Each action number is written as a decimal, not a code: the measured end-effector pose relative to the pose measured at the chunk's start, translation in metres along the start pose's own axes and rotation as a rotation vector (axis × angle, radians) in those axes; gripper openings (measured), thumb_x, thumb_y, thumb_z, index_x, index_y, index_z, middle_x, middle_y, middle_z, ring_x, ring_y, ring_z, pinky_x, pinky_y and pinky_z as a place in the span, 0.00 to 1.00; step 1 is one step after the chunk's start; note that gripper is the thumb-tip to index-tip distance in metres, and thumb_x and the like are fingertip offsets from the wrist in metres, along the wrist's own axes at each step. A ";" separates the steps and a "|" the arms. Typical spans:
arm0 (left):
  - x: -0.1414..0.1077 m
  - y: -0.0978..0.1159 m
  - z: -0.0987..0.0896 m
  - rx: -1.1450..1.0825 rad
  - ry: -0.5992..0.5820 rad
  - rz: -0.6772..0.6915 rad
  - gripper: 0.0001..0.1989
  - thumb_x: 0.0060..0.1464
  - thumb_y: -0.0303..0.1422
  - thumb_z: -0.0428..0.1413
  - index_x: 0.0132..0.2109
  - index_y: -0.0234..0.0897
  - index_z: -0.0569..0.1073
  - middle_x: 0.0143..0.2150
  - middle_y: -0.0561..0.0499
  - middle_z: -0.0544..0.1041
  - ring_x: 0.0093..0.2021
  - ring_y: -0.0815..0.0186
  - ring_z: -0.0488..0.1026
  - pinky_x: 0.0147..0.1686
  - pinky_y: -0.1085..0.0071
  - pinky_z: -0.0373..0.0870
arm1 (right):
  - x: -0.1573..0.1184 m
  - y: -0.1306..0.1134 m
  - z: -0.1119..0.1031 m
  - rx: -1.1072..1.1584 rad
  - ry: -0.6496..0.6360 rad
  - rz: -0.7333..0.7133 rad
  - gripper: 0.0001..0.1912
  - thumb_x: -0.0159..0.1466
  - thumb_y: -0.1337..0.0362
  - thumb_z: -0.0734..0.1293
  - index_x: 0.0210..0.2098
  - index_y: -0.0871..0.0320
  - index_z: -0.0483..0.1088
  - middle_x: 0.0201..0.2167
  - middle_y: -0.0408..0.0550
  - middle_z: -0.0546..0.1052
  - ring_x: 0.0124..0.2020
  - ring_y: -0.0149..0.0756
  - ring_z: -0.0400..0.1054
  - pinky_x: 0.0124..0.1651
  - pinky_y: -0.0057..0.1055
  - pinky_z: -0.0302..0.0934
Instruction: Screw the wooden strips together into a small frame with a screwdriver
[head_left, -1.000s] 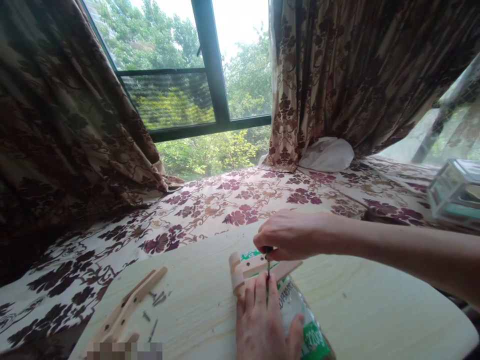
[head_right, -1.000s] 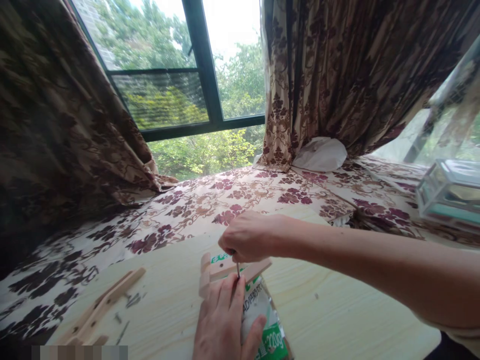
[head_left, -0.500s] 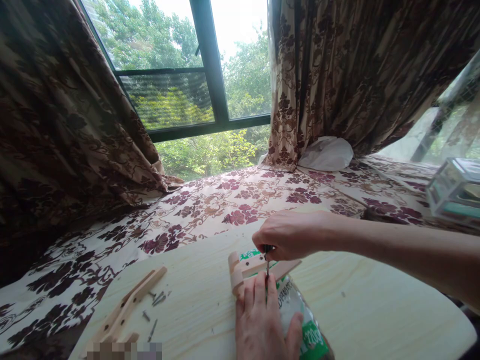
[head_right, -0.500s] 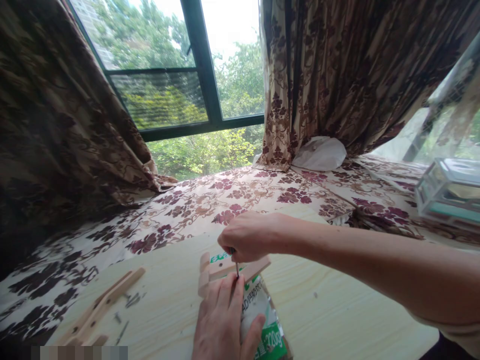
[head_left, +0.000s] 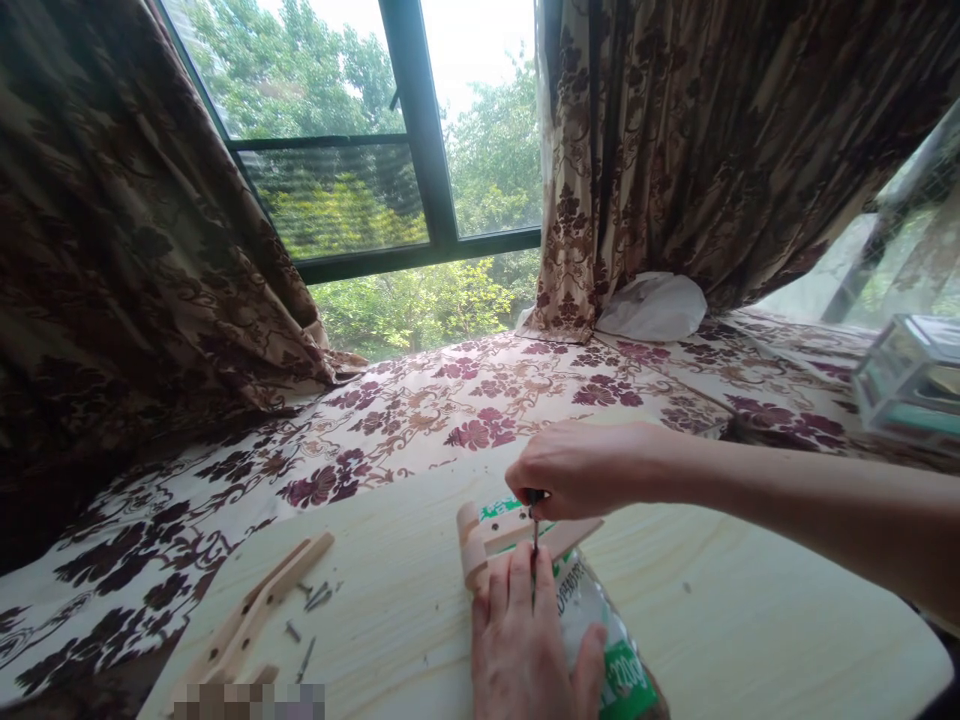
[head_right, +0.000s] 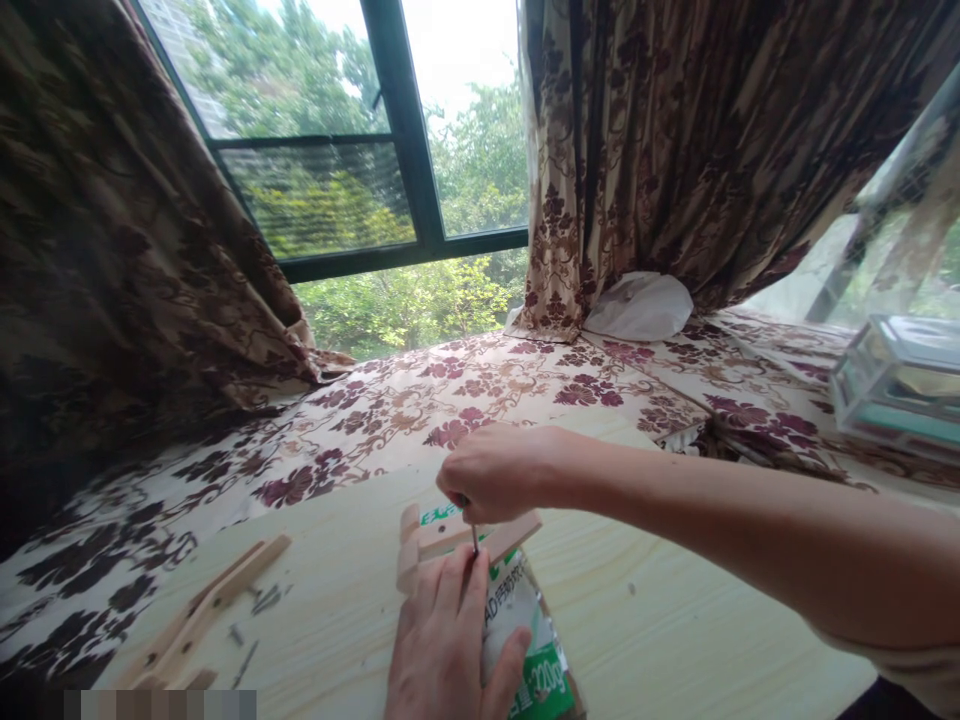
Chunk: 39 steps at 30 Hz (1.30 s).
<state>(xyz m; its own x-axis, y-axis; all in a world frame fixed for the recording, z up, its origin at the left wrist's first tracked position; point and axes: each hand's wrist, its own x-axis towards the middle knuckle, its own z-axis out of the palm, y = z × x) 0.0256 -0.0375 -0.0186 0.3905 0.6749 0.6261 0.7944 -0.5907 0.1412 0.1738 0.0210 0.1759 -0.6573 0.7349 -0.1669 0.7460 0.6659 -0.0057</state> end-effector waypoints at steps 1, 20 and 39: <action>0.000 0.000 0.000 -0.004 0.002 0.001 0.28 0.55 0.48 0.48 0.56 0.34 0.69 0.56 0.44 0.71 0.55 0.52 0.63 0.53 0.57 0.59 | 0.001 0.000 0.001 0.003 0.002 0.004 0.11 0.58 0.66 0.63 0.36 0.59 0.76 0.26 0.50 0.77 0.23 0.32 0.63 0.23 0.28 0.47; 0.000 0.002 -0.001 -0.001 -0.003 -0.025 0.28 0.56 0.48 0.46 0.56 0.34 0.68 0.55 0.45 0.71 0.55 0.52 0.64 0.51 0.56 0.61 | 0.000 0.003 0.003 0.064 0.010 0.022 0.11 0.58 0.66 0.63 0.38 0.59 0.76 0.27 0.49 0.77 0.24 0.31 0.63 0.24 0.27 0.46; -0.063 -0.044 -0.103 0.312 -0.144 0.120 0.30 0.57 0.52 0.47 0.58 0.38 0.65 0.56 0.49 0.72 0.55 0.62 0.69 0.48 0.70 0.69 | -0.003 -0.004 0.018 0.061 0.112 0.048 0.06 0.59 0.71 0.62 0.28 0.59 0.69 0.23 0.48 0.73 0.23 0.30 0.58 0.27 0.30 0.45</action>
<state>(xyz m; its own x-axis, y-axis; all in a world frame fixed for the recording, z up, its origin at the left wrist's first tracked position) -0.0821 -0.0994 0.0144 0.5335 0.6772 0.5067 0.8340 -0.5211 -0.1817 0.1745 0.0135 0.1585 -0.6263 0.7774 -0.0573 0.7795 0.6235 -0.0606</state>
